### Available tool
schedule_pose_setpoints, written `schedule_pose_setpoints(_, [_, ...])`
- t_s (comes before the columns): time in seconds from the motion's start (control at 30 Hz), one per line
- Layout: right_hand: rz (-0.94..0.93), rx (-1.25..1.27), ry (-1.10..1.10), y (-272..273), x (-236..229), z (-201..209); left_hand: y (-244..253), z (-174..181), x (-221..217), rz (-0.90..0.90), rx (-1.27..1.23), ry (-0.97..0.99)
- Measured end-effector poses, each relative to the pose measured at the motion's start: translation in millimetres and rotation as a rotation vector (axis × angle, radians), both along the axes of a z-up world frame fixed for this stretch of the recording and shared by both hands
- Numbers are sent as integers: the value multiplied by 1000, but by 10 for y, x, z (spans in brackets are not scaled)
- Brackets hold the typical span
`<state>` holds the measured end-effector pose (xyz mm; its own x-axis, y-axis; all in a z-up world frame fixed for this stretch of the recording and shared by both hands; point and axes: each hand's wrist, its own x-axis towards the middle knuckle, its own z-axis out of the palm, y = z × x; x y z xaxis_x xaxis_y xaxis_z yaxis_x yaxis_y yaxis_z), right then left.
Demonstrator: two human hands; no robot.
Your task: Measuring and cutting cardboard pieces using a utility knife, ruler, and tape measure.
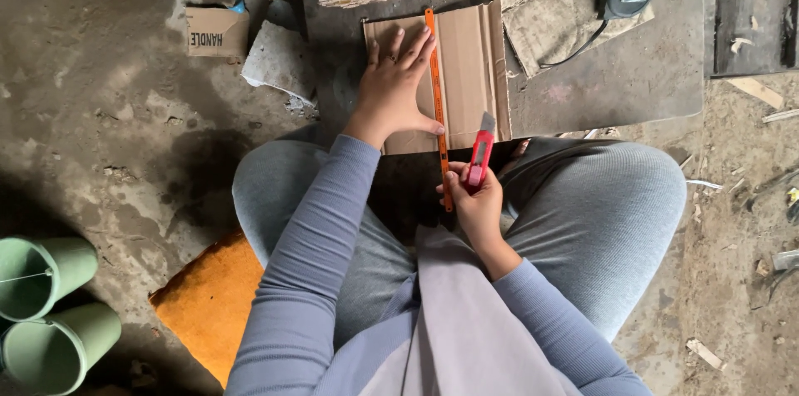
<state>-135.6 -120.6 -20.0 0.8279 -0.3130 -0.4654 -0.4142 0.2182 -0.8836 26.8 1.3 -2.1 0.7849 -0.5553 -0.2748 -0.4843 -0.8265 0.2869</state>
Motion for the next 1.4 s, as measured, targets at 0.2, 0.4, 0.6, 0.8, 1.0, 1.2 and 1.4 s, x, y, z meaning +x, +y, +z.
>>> schedule_pose_setpoints(0.2, [28, -17, 12, 0, 9, 58, -1, 1, 1, 3, 5, 6])
schedule_pose_setpoints(0.4, [31, -13, 27, -5, 30, 51, -12, 5, 15, 9, 12, 40])
schedule_pose_setpoints(0.6, [36, -2, 31, -12, 39, 40, -24, 80, 13, 16, 16, 67])
schedule_pose_setpoints(0.8, [49, -18, -7, -25, 48, 71, -25, 21, 9, 23, 20, 24])
schedule_pose_setpoints(1.0, [143, -429, -188, -226, 54, -79, -31, 117, -30, 59, -39, 15])
schedule_pose_setpoints(1.2, [356, -554, -310, -366, 426, 454, -49, 140, -46, 89, -24, 54])
schedule_pose_setpoints(1.4, [563, -839, -590, -255, 993, 550, -84, 129, -43, 124, -6, 66])
